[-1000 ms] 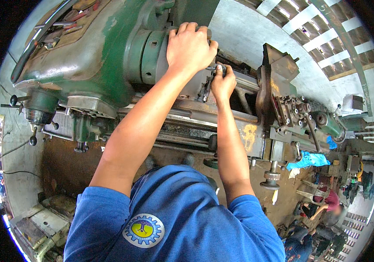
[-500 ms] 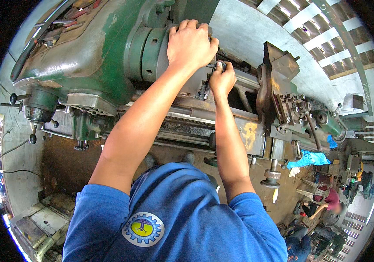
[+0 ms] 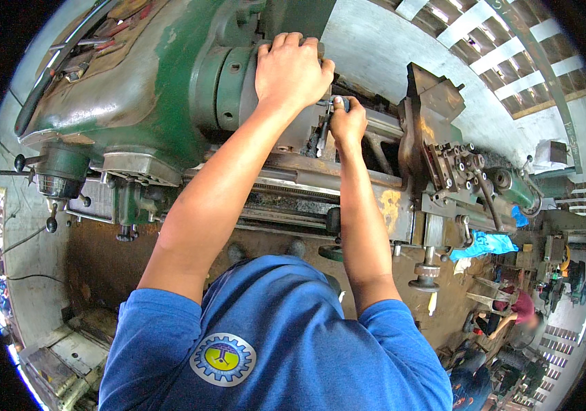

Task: The person operates a metal lathe, using a wrench to tighten the chuck and a metal bar to adjust the machine. They then use a caliper to measure a small metal part.

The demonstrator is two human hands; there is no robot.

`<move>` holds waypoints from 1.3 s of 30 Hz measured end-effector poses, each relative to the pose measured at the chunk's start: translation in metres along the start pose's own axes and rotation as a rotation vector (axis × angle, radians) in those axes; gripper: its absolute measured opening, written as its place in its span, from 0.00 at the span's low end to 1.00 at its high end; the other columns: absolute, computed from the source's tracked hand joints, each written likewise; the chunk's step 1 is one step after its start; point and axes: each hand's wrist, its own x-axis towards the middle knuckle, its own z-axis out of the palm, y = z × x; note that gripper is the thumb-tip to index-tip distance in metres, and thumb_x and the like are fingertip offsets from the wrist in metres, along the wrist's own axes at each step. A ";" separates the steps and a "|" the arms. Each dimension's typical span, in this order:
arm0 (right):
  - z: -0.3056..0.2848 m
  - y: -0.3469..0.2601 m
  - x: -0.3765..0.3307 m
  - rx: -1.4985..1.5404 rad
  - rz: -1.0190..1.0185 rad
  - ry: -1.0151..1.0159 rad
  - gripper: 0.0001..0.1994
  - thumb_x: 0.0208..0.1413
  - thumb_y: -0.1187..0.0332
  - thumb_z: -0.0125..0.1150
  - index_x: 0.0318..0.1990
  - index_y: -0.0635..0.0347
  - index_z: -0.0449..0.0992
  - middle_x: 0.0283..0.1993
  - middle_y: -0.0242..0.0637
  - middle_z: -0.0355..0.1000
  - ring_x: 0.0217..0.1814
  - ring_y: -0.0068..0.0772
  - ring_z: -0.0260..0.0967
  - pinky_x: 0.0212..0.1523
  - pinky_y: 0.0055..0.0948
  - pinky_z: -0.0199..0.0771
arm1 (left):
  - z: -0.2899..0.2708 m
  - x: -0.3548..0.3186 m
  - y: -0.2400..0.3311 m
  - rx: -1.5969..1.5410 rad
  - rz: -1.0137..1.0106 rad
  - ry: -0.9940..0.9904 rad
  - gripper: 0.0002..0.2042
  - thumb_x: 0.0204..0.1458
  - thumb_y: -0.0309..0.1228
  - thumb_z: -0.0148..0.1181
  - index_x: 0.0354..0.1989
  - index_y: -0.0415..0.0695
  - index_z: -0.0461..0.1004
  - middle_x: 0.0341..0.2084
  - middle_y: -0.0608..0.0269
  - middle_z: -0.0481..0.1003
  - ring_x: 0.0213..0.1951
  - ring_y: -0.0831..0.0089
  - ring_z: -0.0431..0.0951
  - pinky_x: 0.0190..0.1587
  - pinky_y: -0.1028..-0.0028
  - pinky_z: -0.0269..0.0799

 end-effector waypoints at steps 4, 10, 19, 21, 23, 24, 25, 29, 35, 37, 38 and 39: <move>0.005 -0.008 -0.011 -0.133 -0.100 0.114 0.13 0.60 0.64 0.63 0.45 0.65 0.79 0.37 0.63 0.78 0.44 0.67 0.76 0.46 0.55 0.74 | -0.003 0.001 0.000 0.016 0.009 0.006 0.20 0.54 0.45 0.57 0.45 0.42 0.81 0.48 0.52 0.78 0.56 0.58 0.75 0.58 0.55 0.68; 0.000 -0.003 -0.005 -0.098 -0.022 0.020 0.15 0.61 0.60 0.63 0.48 0.62 0.80 0.42 0.61 0.79 0.49 0.64 0.76 0.50 0.54 0.73 | -0.005 0.001 0.002 0.060 -0.045 -0.105 0.24 0.55 0.46 0.58 0.55 0.46 0.79 0.56 0.56 0.76 0.61 0.60 0.73 0.63 0.54 0.66; -0.001 0.001 -0.007 -0.072 -0.143 0.068 0.13 0.61 0.63 0.63 0.47 0.62 0.80 0.41 0.61 0.79 0.45 0.65 0.77 0.48 0.53 0.73 | -0.007 0.003 -0.001 0.004 -0.009 -0.065 0.22 0.55 0.46 0.57 0.50 0.44 0.80 0.52 0.53 0.77 0.59 0.59 0.73 0.61 0.54 0.66; -0.001 -0.004 -0.016 -0.031 -0.171 0.103 0.11 0.62 0.66 0.62 0.47 0.63 0.79 0.39 0.62 0.78 0.44 0.65 0.77 0.46 0.53 0.74 | -0.009 0.004 -0.001 0.031 -0.044 -0.144 0.24 0.55 0.47 0.58 0.56 0.47 0.79 0.56 0.56 0.76 0.61 0.60 0.73 0.63 0.54 0.65; -0.002 -0.007 -0.021 -0.028 -0.183 0.133 0.11 0.62 0.66 0.62 0.47 0.63 0.79 0.39 0.61 0.78 0.44 0.65 0.77 0.45 0.52 0.74 | -0.011 0.004 0.001 0.034 -0.052 -0.149 0.24 0.55 0.47 0.58 0.56 0.47 0.78 0.57 0.56 0.76 0.62 0.60 0.72 0.63 0.54 0.65; -0.002 -0.007 -0.022 -0.027 -0.191 0.112 0.11 0.62 0.67 0.61 0.47 0.63 0.79 0.39 0.61 0.78 0.43 0.65 0.77 0.45 0.52 0.74 | -0.012 0.004 0.001 0.036 -0.059 -0.157 0.24 0.55 0.47 0.58 0.57 0.48 0.78 0.57 0.56 0.75 0.62 0.60 0.72 0.64 0.54 0.64; -0.001 -0.008 -0.022 -0.019 -0.200 0.123 0.10 0.63 0.67 0.61 0.47 0.62 0.79 0.38 0.61 0.79 0.43 0.64 0.78 0.45 0.50 0.75 | -0.013 0.004 0.001 0.036 -0.058 -0.159 0.24 0.55 0.47 0.58 0.57 0.48 0.78 0.58 0.56 0.75 0.62 0.60 0.71 0.64 0.53 0.64; 0.000 -0.005 -0.018 0.017 -0.176 0.120 0.10 0.62 0.66 0.63 0.46 0.62 0.80 0.37 0.59 0.79 0.43 0.63 0.78 0.45 0.50 0.75 | -0.016 0.004 0.000 0.016 -0.064 -0.185 0.25 0.54 0.47 0.59 0.57 0.48 0.77 0.58 0.56 0.75 0.63 0.61 0.70 0.64 0.52 0.63; -0.083 0.020 -0.002 -0.109 -0.254 0.405 0.11 0.65 0.63 0.60 0.47 0.57 0.82 0.42 0.54 0.80 0.44 0.50 0.79 0.48 0.45 0.76 | -0.010 0.003 0.002 0.030 -0.069 -0.141 0.25 0.54 0.49 0.59 0.56 0.47 0.79 0.57 0.55 0.75 0.63 0.60 0.71 0.63 0.51 0.64; -0.123 0.025 -0.003 0.095 -0.162 0.277 0.14 0.67 0.62 0.59 0.46 0.65 0.81 0.48 0.48 0.80 0.50 0.43 0.78 0.53 0.42 0.74 | -0.008 0.003 0.003 0.029 -0.042 -0.117 0.21 0.52 0.46 0.59 0.45 0.42 0.81 0.47 0.51 0.78 0.54 0.57 0.76 0.55 0.53 0.70; -0.134 0.022 -0.009 0.294 -0.065 0.194 0.13 0.68 0.63 0.56 0.50 0.64 0.78 0.50 0.46 0.80 0.45 0.40 0.79 0.45 0.37 0.78 | -0.008 0.003 0.003 0.031 -0.046 -0.134 0.21 0.50 0.46 0.59 0.40 0.39 0.81 0.42 0.50 0.79 0.51 0.56 0.77 0.52 0.53 0.71; -0.145 0.015 -0.016 0.565 0.050 0.043 0.14 0.70 0.64 0.53 0.54 0.63 0.74 0.53 0.44 0.79 0.39 0.36 0.80 0.37 0.33 0.81 | -0.010 0.002 0.002 -0.027 -0.051 -0.112 0.22 0.48 0.46 0.59 0.38 0.38 0.82 0.42 0.49 0.80 0.50 0.55 0.77 0.53 0.53 0.71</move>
